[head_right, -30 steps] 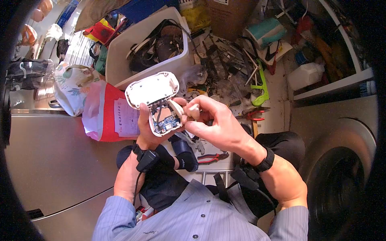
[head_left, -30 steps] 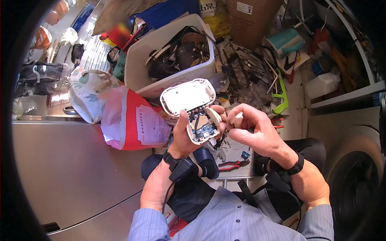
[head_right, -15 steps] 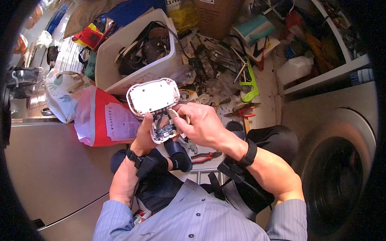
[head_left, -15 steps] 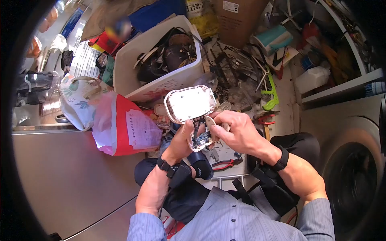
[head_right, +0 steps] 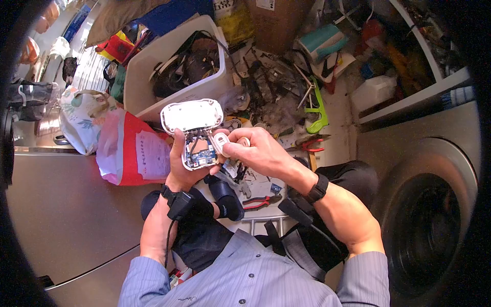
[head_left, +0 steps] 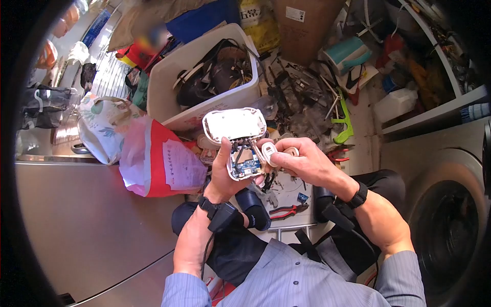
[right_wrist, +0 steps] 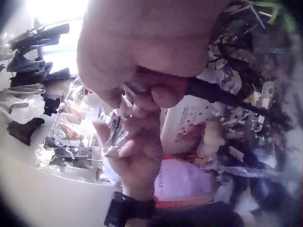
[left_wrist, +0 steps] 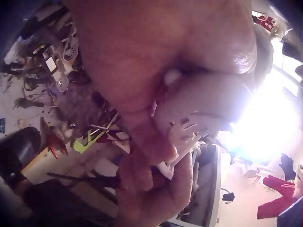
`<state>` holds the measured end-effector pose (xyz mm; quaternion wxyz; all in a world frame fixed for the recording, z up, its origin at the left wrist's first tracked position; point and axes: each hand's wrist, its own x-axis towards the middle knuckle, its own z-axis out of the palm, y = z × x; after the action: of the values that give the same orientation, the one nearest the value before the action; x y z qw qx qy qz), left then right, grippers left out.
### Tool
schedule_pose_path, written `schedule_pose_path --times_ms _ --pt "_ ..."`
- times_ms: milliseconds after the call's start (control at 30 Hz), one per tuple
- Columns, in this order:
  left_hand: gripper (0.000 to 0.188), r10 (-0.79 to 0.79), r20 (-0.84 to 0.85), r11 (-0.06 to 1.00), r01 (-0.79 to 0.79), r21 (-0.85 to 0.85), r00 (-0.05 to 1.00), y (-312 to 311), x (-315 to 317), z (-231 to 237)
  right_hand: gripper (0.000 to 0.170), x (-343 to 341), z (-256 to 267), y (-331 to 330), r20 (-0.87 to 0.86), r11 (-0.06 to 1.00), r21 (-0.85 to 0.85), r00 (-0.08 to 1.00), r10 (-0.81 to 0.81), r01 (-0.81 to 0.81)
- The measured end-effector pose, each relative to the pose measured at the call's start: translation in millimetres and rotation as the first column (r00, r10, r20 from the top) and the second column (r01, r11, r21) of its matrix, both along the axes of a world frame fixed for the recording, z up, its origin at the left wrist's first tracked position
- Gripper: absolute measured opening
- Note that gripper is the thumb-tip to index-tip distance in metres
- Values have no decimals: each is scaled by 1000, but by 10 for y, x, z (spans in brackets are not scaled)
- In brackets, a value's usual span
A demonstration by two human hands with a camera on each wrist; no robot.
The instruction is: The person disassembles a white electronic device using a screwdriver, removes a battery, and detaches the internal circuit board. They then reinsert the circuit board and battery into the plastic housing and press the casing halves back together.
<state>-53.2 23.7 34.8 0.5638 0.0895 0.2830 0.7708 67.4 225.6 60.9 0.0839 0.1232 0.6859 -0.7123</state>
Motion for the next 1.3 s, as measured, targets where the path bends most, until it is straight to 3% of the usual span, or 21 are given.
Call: schedule_pose_path --times_ms 100,433,533,667,833,933,1100,1167,1300 --pt "94 25 15 998 -26 48 1000 -2 -31 -19 33 -6 -9 4 85 992 -128 996 6 5" --pt "101 70 22 997 -70 42 997 -13 -57 -9 28 31 -149 -26 75 972 -235 997 6 11" --pt "102 24 -4 999 -24 43 1000 -13 -68 -22 29 23 -198 -23 84 981 -190 996 -6 22" --pt "105 77 -128 997 -73 38 989 -153 -209 12 34 -63 -403 -71 119 992 100 990 -82 71" --pt "88 219 -200 970 -236 -61 955 -429 -363 140 39 -200 -680 -221 170 963 262 980 -107 60" --pt "86 241 -207 960 -264 -89 948 -569 -403 175 41 -270 -955 -314 226 943 323 974 8 -83" --pt "90 252 -157 968 -250 31 955 -744 -441 187 42 -425 -1243 -592 382 844 430 912 152 -321" --pt "103 206 -100 976 -198 87 973 -809 -444 184 41 -471 -1632 -683 281 807 501 941 191 -313" --pt "112 175 -78 976 -163 145 981 -872 -404 173 47 -701 -1491 -868 350 788 502 917 192 -356"
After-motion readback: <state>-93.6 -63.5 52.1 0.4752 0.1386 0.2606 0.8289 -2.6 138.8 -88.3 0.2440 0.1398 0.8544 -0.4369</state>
